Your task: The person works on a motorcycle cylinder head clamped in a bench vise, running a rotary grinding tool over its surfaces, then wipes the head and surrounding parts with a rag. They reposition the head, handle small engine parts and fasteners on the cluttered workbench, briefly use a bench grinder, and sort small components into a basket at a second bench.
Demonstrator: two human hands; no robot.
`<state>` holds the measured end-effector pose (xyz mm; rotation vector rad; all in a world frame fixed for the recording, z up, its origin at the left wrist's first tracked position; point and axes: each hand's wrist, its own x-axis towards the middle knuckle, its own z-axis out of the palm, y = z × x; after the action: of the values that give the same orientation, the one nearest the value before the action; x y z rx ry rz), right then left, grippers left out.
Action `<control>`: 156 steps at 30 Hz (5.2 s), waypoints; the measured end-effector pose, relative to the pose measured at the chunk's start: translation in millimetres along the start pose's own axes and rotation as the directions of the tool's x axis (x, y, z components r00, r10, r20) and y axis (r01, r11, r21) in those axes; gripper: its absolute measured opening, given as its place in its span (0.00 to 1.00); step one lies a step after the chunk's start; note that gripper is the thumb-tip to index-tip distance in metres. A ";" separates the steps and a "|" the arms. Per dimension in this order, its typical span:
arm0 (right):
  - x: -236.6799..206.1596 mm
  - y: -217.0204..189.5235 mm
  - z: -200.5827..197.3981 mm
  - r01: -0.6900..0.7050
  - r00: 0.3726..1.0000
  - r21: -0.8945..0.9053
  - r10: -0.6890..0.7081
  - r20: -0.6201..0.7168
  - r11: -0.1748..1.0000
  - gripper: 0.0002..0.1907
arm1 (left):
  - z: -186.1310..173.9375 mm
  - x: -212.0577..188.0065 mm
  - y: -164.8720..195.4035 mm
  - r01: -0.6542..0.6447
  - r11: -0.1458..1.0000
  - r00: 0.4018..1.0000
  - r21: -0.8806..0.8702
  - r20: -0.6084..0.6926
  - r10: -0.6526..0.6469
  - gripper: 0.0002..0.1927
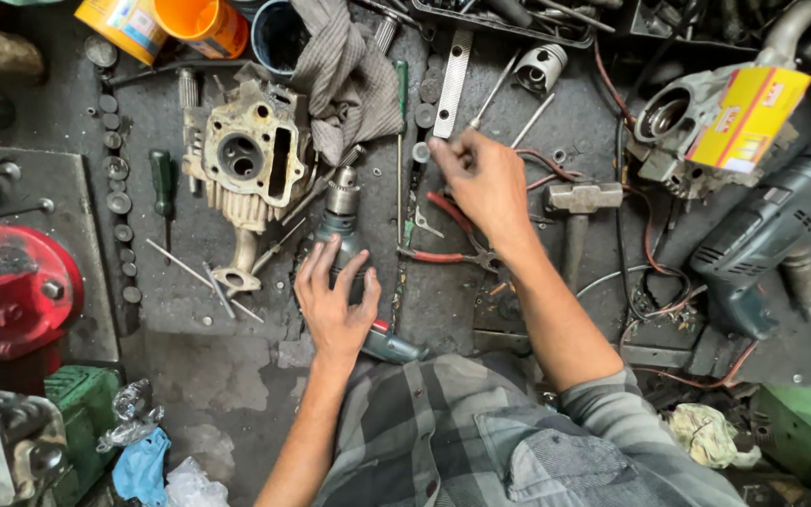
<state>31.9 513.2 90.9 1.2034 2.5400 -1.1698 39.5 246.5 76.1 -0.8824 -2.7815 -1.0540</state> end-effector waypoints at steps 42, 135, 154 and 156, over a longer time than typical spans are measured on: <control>15.9 218.9 -93.4 0.454 0.541 0.716 0.474 -0.695 0.531 0.26 | 3.8 12.7 -28.1 -0.178 0.972 0.981 0.155 0.107 0.162 0.15; 20.8 239.4 -163.1 0.166 0.839 -0.463 -0.371 -0.397 0.871 0.21 | 4.1 8.7 -19.2 -0.148 0.976 0.987 0.162 0.089 0.135 0.14; 37.2 249.0 -187.8 0.371 0.815 -0.651 -0.568 -0.114 0.662 0.17 | 5.8 7.1 -30.9 -0.182 0.971 0.980 0.155 0.103 0.167 0.11; 36.9 247.0 -192.5 0.396 0.838 -0.636 -0.544 -0.045 0.663 0.16 | 5.6 6.7 -31.2 -0.185 0.971 0.980 0.150 0.102 0.170 0.10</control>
<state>221.2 763.9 63.1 0.5428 3.1452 -0.1551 18.4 234.4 54.7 -1.1568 -2.7440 -0.7734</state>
